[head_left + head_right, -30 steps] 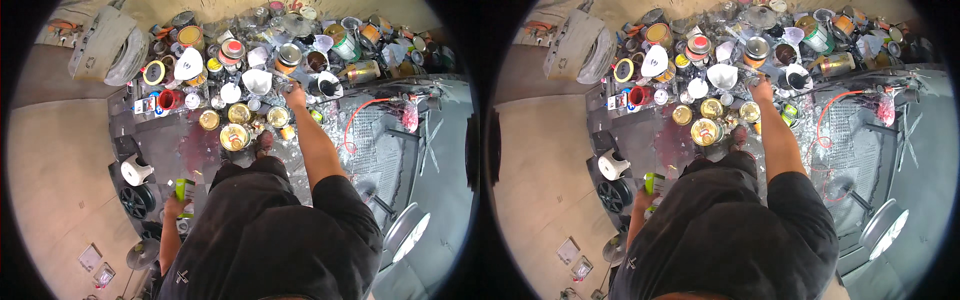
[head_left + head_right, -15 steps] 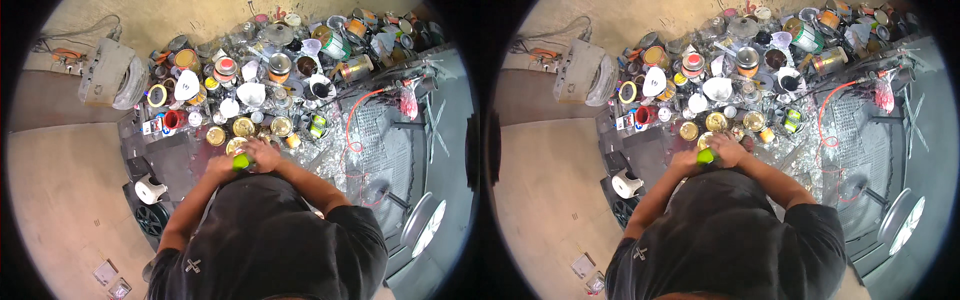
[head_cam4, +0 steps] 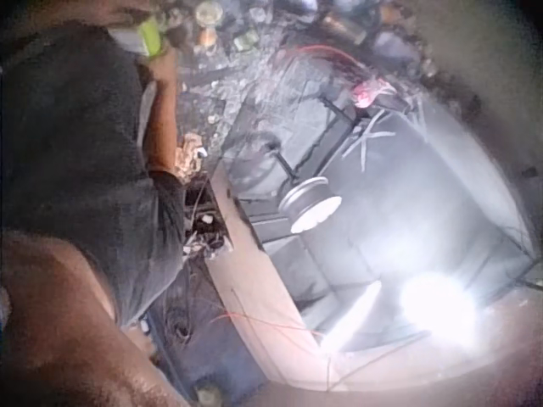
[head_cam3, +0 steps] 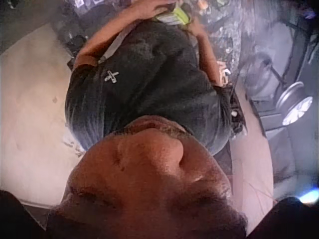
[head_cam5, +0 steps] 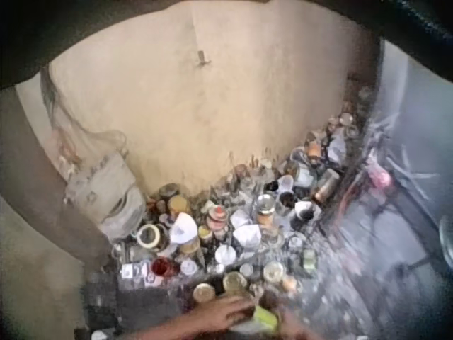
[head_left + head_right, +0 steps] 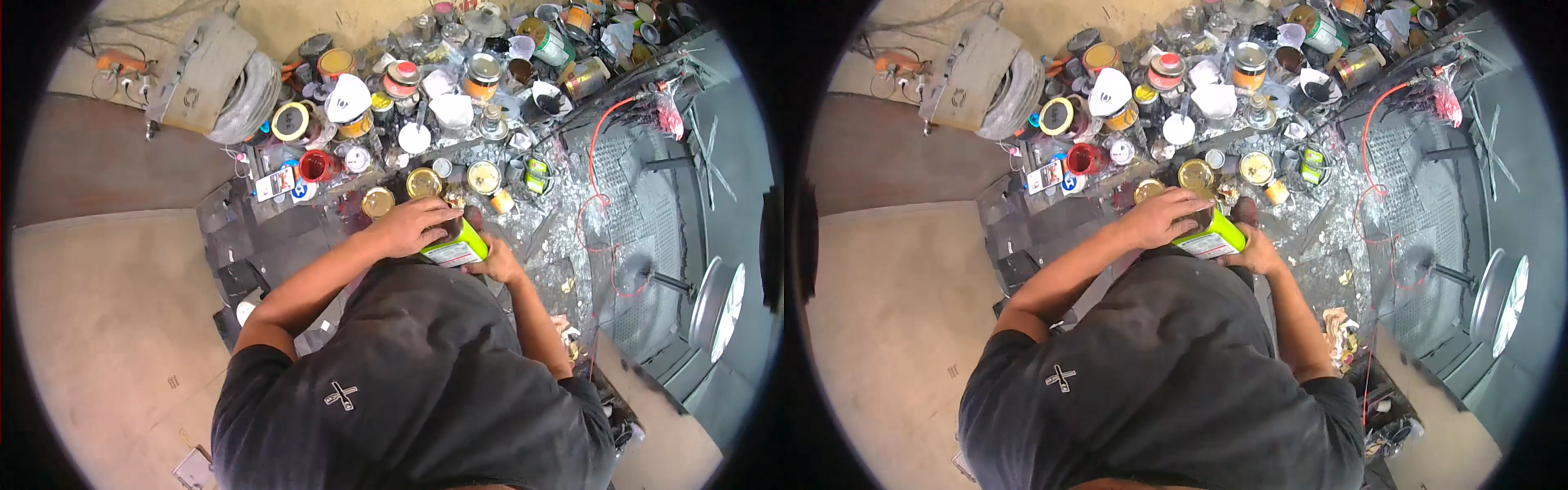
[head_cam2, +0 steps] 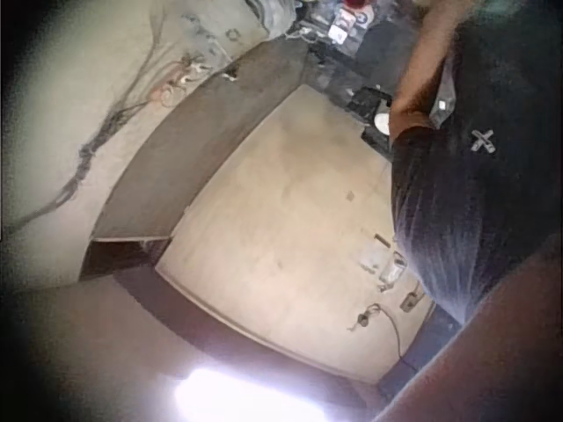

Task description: The person pours different colored paints and solvents into metal containers, stirs them with a small tool, and tests the consistency by applying a small amount to a piece of paper.

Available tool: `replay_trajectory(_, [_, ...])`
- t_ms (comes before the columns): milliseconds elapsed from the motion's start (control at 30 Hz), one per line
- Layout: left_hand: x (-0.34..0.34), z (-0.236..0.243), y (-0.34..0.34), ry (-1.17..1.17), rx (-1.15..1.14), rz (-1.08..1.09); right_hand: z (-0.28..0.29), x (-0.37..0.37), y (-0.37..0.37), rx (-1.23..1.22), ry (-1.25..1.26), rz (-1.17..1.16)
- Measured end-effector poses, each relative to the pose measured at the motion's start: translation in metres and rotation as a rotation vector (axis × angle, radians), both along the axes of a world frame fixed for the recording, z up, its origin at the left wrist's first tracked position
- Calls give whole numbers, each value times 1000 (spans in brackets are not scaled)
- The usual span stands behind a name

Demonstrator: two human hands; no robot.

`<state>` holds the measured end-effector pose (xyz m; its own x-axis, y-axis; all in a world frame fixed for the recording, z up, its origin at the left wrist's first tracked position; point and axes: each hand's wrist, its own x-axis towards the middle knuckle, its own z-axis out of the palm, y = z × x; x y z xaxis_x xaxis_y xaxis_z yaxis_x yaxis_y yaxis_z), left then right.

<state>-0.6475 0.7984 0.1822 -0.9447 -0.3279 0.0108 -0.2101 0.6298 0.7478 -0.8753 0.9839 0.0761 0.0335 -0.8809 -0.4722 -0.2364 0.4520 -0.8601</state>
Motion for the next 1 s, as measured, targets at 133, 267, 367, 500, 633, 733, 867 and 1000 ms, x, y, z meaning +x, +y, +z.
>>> replay_trajectory(133, [43, -21, 18, 12, 173, -41, -16, 64, 45, -22, -60, -147])
replay_trajectory(267, [76, -30, 32, 107, 106, -79, 18, 92, 63, 102, -161, -257])
replay_trajectory(367, [80, -35, 40, 106, 165, -133, 10, 105, 89, 157, -220, -346])
replay_trajectory(500, [68, -50, 57, 54, 207, -93, -8, 113, 111, 133, -232, -431])
replay_trajectory(633, [58, -61, 80, 2, 216, -6, -11, 115, 132, 167, -240, -463])
replay_trajectory(733, [51, -61, 89, 61, 194, -106, 7, 113, 144, 117, -207, -481])
replay_trajectory(867, [34, -40, 89, 35, -193, -421, -8, 97, 169, 112, -116, -415])
replay_trajectory(1000, [17, -61, 106, -2, -159, -484, -21, 91, 193, 87, -181, -377])
